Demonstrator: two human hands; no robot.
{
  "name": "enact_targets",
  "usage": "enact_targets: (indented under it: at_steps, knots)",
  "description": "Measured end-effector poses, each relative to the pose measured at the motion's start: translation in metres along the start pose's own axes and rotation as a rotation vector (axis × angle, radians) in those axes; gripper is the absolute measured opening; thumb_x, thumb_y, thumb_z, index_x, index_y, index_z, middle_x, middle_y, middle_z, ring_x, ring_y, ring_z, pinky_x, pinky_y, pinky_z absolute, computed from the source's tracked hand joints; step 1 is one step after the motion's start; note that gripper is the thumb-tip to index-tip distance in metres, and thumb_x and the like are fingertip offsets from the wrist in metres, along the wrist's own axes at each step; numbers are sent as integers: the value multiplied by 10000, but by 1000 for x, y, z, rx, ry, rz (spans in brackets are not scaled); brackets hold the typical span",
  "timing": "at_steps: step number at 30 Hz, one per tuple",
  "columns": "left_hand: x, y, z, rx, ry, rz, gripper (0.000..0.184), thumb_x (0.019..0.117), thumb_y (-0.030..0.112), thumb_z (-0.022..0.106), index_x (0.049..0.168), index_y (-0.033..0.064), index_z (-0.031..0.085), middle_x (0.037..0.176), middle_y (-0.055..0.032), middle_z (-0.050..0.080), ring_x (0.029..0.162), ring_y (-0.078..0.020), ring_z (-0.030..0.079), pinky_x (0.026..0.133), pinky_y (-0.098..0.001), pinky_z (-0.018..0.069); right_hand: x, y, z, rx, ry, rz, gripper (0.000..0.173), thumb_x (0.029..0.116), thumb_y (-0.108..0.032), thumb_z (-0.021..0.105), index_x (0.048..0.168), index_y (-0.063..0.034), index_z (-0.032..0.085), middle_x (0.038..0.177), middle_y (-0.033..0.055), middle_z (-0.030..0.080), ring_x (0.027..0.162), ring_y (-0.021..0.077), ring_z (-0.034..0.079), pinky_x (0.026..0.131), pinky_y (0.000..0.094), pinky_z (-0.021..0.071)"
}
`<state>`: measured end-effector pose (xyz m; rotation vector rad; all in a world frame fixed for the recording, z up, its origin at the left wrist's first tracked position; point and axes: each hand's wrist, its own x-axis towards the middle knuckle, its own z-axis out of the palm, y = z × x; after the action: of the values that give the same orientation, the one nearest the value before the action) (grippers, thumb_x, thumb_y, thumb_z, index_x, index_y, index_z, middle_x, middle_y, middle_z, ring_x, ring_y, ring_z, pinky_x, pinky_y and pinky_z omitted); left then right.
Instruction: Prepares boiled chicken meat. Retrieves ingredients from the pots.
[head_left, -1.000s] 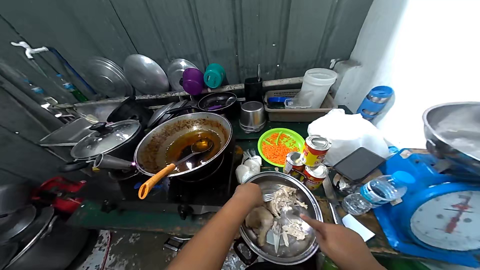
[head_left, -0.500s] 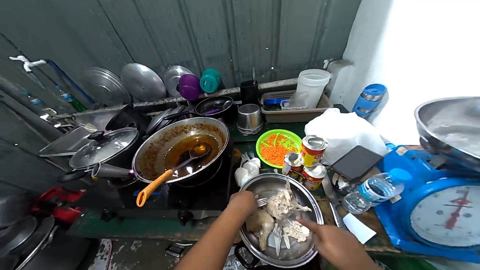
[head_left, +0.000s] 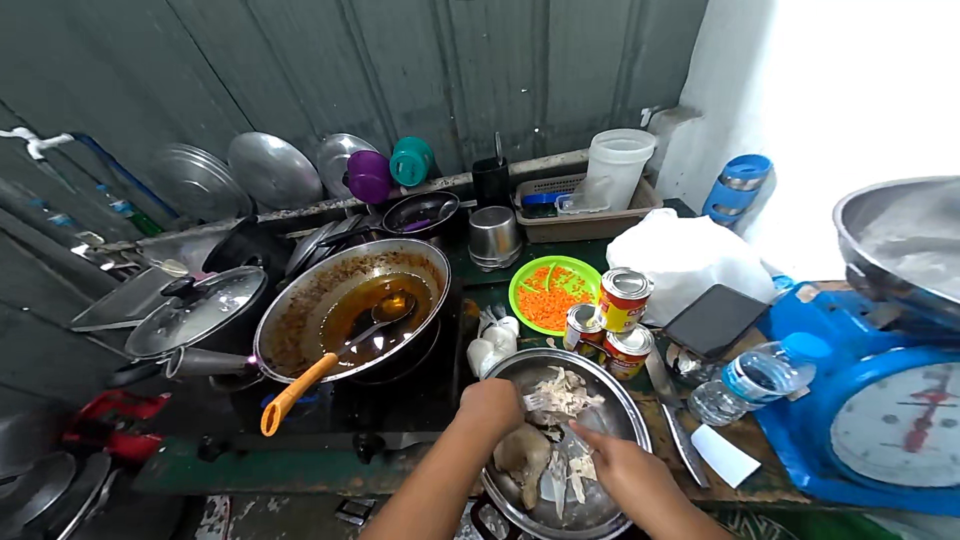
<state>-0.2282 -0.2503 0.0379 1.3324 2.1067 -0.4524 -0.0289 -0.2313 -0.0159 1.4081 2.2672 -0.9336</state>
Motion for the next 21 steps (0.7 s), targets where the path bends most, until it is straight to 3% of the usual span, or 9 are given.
enact_targets:
  at_steps: [2, 7, 9, 13, 16, 21]
  knots:
    - [6, 4, 2, 15, -2, -41, 345, 1007, 304, 560, 1166, 32, 701, 1268, -210, 677, 1207, -408, 637, 947, -664, 500, 1, -6, 6, -109, -20, -10, 583, 1073, -187, 394, 1599, -437, 352, 1238, 198, 713, 1152, 417, 680, 943, 637, 520]
    - [21, -8, 10, 13, -17, -64, 346, 992, 327, 570, 1186, 83, 721, 1271, -179, 688, 1209, -379, 645, 958, -647, 505, -10, 7, 2, -326, -47, 10, 629, 1033, -156, 442, 1600, -416, 360, 1157, 216, 731, 1104, 440, 689, 925, 631, 513]
    - [19, -10, 9, 33, -16, -77, 336, 994, 316, 576, 1185, 76, 714, 1284, -182, 681, 1220, -384, 640, 956, -649, 508, -13, 20, 1, -310, -41, 38, 595, 1026, -182, 482, 1573, -409, 422, 1175, 213, 732, 1123, 436, 685, 948, 635, 502]
    - [17, -15, 15, 16, -33, -56, 340, 989, 316, 573, 1188, 75, 706, 1275, -189, 679, 1209, -386, 642, 950, -647, 510, -21, 22, -28, -117, -13, -37, 539, 1063, -191, 437, 1541, -438, 466, 1258, 177, 714, 1172, 411, 670, 962, 645, 505]
    - [14, -12, 19, -4, -31, -55, 339, 1002, 305, 553, 1188, 67, 708, 1271, -196, 681, 1202, -391, 646, 953, -654, 509, -13, -7, -28, -126, -5, -54, 566, 1063, -177, 423, 1568, -433, 422, 1282, 184, 699, 1194, 413, 658, 978, 640, 499]
    - [16, -17, 24, -11, -15, -103, 355, 988, 330, 573, 1166, 58, 715, 1278, -193, 680, 1212, -390, 642, 953, -650, 512, 2, -16, 9, -313, -69, -125, 622, 1054, -164, 416, 1619, -406, 318, 1166, 235, 723, 1103, 458, 685, 928, 649, 513]
